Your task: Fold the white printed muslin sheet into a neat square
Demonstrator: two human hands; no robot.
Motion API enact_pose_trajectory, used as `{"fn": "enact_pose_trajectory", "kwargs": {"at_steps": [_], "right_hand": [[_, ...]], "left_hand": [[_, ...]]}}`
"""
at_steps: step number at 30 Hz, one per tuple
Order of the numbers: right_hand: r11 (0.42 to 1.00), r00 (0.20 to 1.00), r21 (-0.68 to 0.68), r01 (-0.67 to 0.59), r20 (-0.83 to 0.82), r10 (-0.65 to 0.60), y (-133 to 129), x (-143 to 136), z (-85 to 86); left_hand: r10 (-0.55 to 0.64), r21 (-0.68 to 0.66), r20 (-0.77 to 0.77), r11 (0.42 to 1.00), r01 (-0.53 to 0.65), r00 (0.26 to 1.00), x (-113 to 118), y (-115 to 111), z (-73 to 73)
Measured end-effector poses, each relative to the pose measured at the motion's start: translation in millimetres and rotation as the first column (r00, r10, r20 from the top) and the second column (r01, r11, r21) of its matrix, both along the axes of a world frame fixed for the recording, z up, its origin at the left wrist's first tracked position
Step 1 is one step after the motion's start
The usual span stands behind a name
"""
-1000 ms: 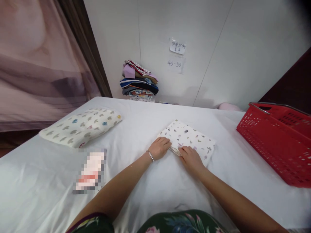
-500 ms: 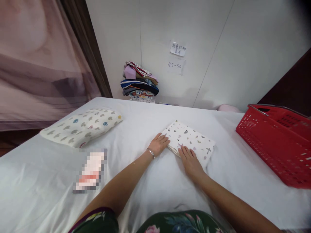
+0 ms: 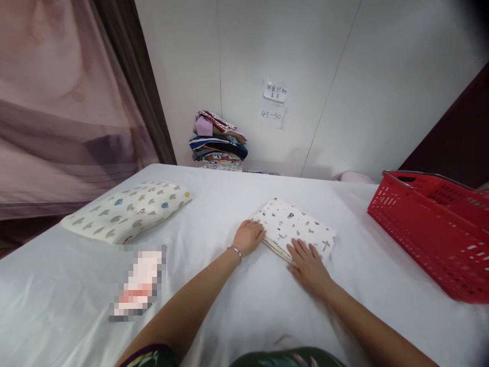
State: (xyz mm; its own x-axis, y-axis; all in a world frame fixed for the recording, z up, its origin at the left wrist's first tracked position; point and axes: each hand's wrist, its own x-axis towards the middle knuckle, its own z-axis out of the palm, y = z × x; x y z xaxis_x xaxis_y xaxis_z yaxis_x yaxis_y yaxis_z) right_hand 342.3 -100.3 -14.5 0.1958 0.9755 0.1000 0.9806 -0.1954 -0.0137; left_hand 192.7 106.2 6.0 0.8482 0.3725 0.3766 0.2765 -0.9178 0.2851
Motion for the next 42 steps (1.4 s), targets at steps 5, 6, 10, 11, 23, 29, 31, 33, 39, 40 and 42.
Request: {"fn": "enact_pose_trajectory", "kwargs": {"at_steps": [5,6,10,11,23,29,31,33,39,40,42], "right_hand": [[0.998,0.998,0.066,-0.017,0.061,0.013,1,-1,-17.1],[0.998,0.999,0.066,-0.012,0.054,0.009,1,-2,-17.6],[1.0,0.998,0.016,-0.002,-0.069,0.003,-2,-3,-9.7],[1.0,0.991,-0.011,-0.008,-0.135,0.007,-2,-2,-5.0],[0.909,0.905,-0.029,0.415,-0.09,-0.416,44,91,13.1],[0.906,0.889,-0.009,0.424,-0.187,-0.418,37,102,1.3],[0.875,0.855,0.105,0.473,-0.294,-0.427,28,102,0.5],[0.778,0.763,0.229,0.585,-0.48,-0.432,15,100,-3.9],[0.5,0.024,0.006,0.866,-0.999,-0.029,-28,74,-12.7],[0.517,-0.054,-0.039,0.855,-0.998,0.014,-32,69,-9.7],[0.549,-0.162,-0.12,0.827,-0.986,0.028,-37,59,-1.2]], "left_hand": [[0.152,-0.036,-0.003,0.988,-0.152,0.988,35,-11,18.7],[0.121,-0.017,0.017,0.993,-0.121,0.992,42,-11,18.2],[0.153,-0.02,-0.13,0.987,-0.157,0.98,57,-3,0.6],[0.189,-0.031,-0.191,0.98,-0.198,0.963,58,0,-5.6],[0.226,-0.009,-0.317,0.971,-0.241,0.921,55,6,-19.2],[0.207,-0.059,-0.373,0.968,-0.246,0.905,55,4,-13.0],[0.189,-0.103,-0.374,0.965,-0.243,0.908,55,7,-8.0],[0.178,-0.175,-0.356,0.952,-0.253,0.917,57,12,-0.5],[0.321,-0.324,-0.397,0.827,-0.458,0.86,63,30,23.3],[0.327,-0.326,-0.435,0.811,-0.485,0.839,65,33,24.4],[0.319,-0.331,-0.485,0.795,-0.509,0.814,67,38,23.6]]}}
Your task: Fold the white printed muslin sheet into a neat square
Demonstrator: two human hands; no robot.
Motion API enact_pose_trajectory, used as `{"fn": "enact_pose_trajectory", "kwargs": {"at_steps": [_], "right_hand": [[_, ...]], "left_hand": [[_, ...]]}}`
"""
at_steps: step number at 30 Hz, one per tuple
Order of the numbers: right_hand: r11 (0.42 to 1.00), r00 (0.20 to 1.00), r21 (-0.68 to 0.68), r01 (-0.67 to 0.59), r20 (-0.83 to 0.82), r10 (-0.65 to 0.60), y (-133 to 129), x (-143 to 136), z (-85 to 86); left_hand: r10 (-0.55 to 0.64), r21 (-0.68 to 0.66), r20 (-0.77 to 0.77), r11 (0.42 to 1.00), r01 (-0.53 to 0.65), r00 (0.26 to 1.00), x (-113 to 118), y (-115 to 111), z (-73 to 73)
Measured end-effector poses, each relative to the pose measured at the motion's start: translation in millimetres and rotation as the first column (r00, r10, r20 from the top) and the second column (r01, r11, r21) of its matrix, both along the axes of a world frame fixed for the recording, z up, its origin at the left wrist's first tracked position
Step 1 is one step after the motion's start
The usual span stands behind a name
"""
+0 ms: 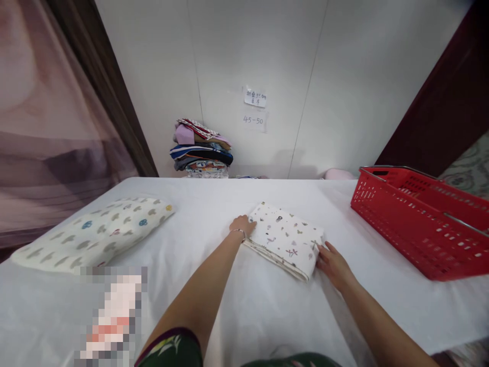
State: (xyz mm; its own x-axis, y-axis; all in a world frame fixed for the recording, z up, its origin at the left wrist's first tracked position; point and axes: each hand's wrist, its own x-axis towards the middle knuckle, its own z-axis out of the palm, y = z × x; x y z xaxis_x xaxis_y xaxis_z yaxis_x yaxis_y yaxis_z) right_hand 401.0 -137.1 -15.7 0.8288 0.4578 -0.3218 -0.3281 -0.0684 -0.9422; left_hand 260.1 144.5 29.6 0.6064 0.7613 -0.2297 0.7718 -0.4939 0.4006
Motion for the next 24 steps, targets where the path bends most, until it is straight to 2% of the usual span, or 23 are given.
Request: {"fn": "enact_pose_trajectory", "kwargs": {"at_steps": [3,6,9,11,14,16,20,22,24], "right_hand": [[1.0,0.994,-0.022,-0.016,-0.109,0.013,0,-8,12.7],[0.992,0.982,-0.06,-0.108,-0.162,0.097,3,-11,18.2],[0.977,0.981,-0.113,-0.18,-0.09,0.17,10,-11,18.9],[0.985,0.99,-0.107,-0.138,0.002,0.139,16,-11,20.8],[0.997,0.991,0.005,-0.076,0.113,0.075,30,-9,30.0],[0.993,0.984,0.091,-0.075,0.166,0.059,43,-6,39.2],[0.967,0.964,0.206,-0.148,0.248,0.095,81,-2,49.9],[0.965,0.96,0.176,-0.196,0.234,0.152,103,-1,46.2],[0.97,0.965,0.046,-0.238,0.126,0.231,123,-1,38.1]], "left_hand": [[0.011,-0.043,-0.027,0.999,-0.012,1.0,3,10,-4.6],[0.013,-0.088,-0.04,0.996,-0.017,0.999,5,20,-7.0],[-0.003,-0.109,-0.009,0.994,0.002,1.0,3,26,-6.2],[-0.018,-0.117,0.019,0.993,0.02,1.0,0,27,-4.5],[-0.02,-0.119,0.1,0.992,0.032,0.995,-10,30,1.3],[0.033,-0.112,0.211,0.994,-0.009,0.977,-20,37,8.6],[0.217,-0.131,0.389,0.975,-0.179,0.895,-47,62,23.2],[0.274,-0.129,0.365,0.961,-0.243,0.89,-61,73,22.6],[0.321,-0.122,0.257,0.946,-0.299,0.911,-73,81,14.3]]}}
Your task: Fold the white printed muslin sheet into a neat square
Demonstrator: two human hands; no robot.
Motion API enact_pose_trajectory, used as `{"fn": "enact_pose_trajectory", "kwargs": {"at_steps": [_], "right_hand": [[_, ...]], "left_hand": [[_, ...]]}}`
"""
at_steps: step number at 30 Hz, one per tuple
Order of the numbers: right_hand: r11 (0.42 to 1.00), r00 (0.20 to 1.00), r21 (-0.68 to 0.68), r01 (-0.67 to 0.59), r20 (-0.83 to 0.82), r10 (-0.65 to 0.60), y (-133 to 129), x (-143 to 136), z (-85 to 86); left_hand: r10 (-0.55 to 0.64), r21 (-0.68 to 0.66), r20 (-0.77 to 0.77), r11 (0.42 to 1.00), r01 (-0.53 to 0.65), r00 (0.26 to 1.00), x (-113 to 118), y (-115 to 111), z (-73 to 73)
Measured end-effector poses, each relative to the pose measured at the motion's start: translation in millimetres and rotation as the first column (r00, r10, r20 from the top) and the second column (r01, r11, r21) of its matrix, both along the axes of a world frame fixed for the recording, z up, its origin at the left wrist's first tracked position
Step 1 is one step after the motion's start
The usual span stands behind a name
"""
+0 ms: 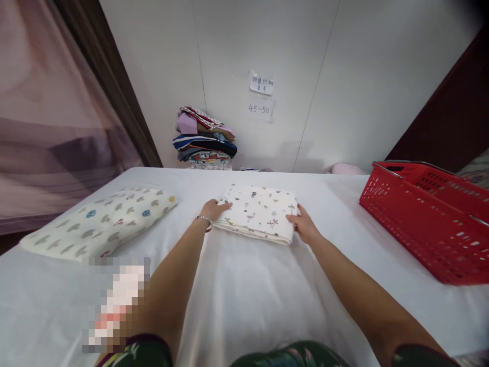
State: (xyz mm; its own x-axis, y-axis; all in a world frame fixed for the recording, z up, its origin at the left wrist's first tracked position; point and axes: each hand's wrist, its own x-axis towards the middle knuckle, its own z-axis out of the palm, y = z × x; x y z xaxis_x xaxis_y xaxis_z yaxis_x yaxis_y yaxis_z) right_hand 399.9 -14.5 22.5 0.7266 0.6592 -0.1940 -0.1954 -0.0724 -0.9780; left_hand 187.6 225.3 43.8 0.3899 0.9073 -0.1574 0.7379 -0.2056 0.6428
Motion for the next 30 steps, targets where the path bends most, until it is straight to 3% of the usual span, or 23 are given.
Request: {"fn": "enact_pose_trajectory", "kwargs": {"at_steps": [3,5,8,10,12,14,15,18,19,21,24,30], "right_hand": [[0.976,0.996,-0.213,-0.035,-0.083,0.018,16,-2,-11.3],[0.971,0.997,-0.237,-0.034,-0.071,0.018,16,-4,-14.5],[0.976,0.994,-0.205,-0.067,-0.099,0.047,4,-8,-14.5],[0.978,0.983,-0.178,-0.108,-0.164,0.079,-9,-12,-14.5],[0.982,0.967,-0.128,-0.137,-0.232,0.104,-21,-18,-15.8],[0.986,0.952,-0.076,-0.149,-0.28,0.122,-31,-25,-18.0],[0.986,0.945,-0.053,-0.157,-0.297,0.135,-36,-29,-19.1],[0.984,0.937,-0.007,-0.175,-0.309,0.165,-44,-37,-23.0],[0.985,0.939,0.003,-0.173,-0.302,0.166,-46,-39,-24.3],[0.988,0.951,0.011,-0.151,-0.27,0.149,-47,-42,-26.6],[0.993,0.975,-0.009,-0.116,-0.19,0.112,-46,-44,-29.1],[0.996,0.995,-0.049,-0.074,-0.066,0.071,-38,-47,-34.9]], "left_hand": [[0.04,-0.041,-0.121,0.998,-0.045,0.992,-12,3,-18.9],[0.04,-0.041,-0.114,0.998,-0.045,0.993,-15,3,-27.4],[0.057,-0.036,-0.108,0.997,-0.061,0.993,-15,-1,-27.0],[0.083,0.045,-0.135,0.996,-0.077,0.987,-13,-8,-21.2],[0.076,0.256,-0.129,0.966,-0.041,0.989,-9,-22,-16.1],[-0.047,0.483,-0.081,0.872,0.08,0.996,-3,-47,-14.9],[-0.166,0.552,-0.06,0.816,0.171,0.984,0,-62,-16.2],[-0.557,0.624,-0.093,0.613,0.484,0.825,14,-112,-25.3],[-0.631,0.628,-0.112,0.554,0.547,0.768,19,-127,-28.9],[-0.698,0.624,-0.13,0.494,0.605,0.704,29,-149,-34.8],[-0.701,0.622,-0.138,0.488,0.612,0.699,42,-162,-39.1],[-0.655,0.618,-0.158,0.518,0.591,0.739,56,-160,-41.1]]}}
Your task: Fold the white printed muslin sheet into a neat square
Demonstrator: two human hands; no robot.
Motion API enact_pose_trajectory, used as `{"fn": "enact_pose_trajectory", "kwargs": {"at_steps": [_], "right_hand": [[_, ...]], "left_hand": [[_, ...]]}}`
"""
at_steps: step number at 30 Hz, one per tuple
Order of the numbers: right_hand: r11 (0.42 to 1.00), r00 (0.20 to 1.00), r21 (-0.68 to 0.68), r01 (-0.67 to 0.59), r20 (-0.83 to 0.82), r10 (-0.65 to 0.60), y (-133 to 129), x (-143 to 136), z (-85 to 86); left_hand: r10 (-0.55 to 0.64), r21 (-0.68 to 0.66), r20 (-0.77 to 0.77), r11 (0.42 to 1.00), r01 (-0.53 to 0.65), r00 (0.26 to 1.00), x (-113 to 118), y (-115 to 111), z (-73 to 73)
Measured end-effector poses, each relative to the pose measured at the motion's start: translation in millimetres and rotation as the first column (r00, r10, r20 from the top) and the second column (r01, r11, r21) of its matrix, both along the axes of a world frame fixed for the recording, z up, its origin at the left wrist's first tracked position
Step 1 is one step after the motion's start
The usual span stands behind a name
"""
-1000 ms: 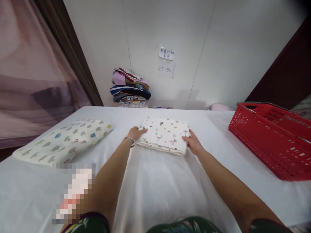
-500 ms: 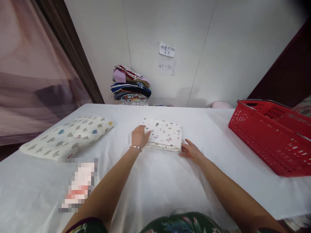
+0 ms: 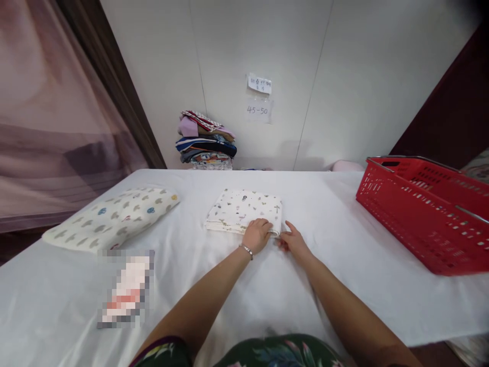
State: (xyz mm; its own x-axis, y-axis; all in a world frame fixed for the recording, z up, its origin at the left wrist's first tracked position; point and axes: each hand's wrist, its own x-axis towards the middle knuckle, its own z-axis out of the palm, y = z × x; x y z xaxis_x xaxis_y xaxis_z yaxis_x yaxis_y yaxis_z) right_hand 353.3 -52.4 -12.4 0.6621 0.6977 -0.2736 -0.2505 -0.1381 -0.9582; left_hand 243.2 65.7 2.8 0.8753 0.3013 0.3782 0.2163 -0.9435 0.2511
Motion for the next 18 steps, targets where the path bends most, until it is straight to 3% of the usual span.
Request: {"fn": "enact_pose_trajectory", "kwargs": {"at_steps": [6,10,15,18], "right_hand": [[1.0,0.997,0.003,-0.018,0.069,0.018,-2,-1,-4.9],[0.998,0.995,-0.056,-0.03,0.09,0.035,-2,0,-7.6],[0.997,0.985,-0.05,-0.056,0.158,0.064,-7,-3,-10.8],[0.994,0.951,-0.083,-0.076,0.294,0.098,-15,-6,-10.5]], "left_hand": [[0.131,-0.007,0.095,0.991,-0.131,0.987,4,-8,-8.0],[0.072,0.053,0.046,0.996,-0.074,0.996,4,-11,-15.7],[0.051,0.033,0.072,0.998,-0.054,0.996,1,-10,-15.9],[0.057,0.033,0.121,0.998,-0.062,0.991,-5,-10,-14.2]]}}
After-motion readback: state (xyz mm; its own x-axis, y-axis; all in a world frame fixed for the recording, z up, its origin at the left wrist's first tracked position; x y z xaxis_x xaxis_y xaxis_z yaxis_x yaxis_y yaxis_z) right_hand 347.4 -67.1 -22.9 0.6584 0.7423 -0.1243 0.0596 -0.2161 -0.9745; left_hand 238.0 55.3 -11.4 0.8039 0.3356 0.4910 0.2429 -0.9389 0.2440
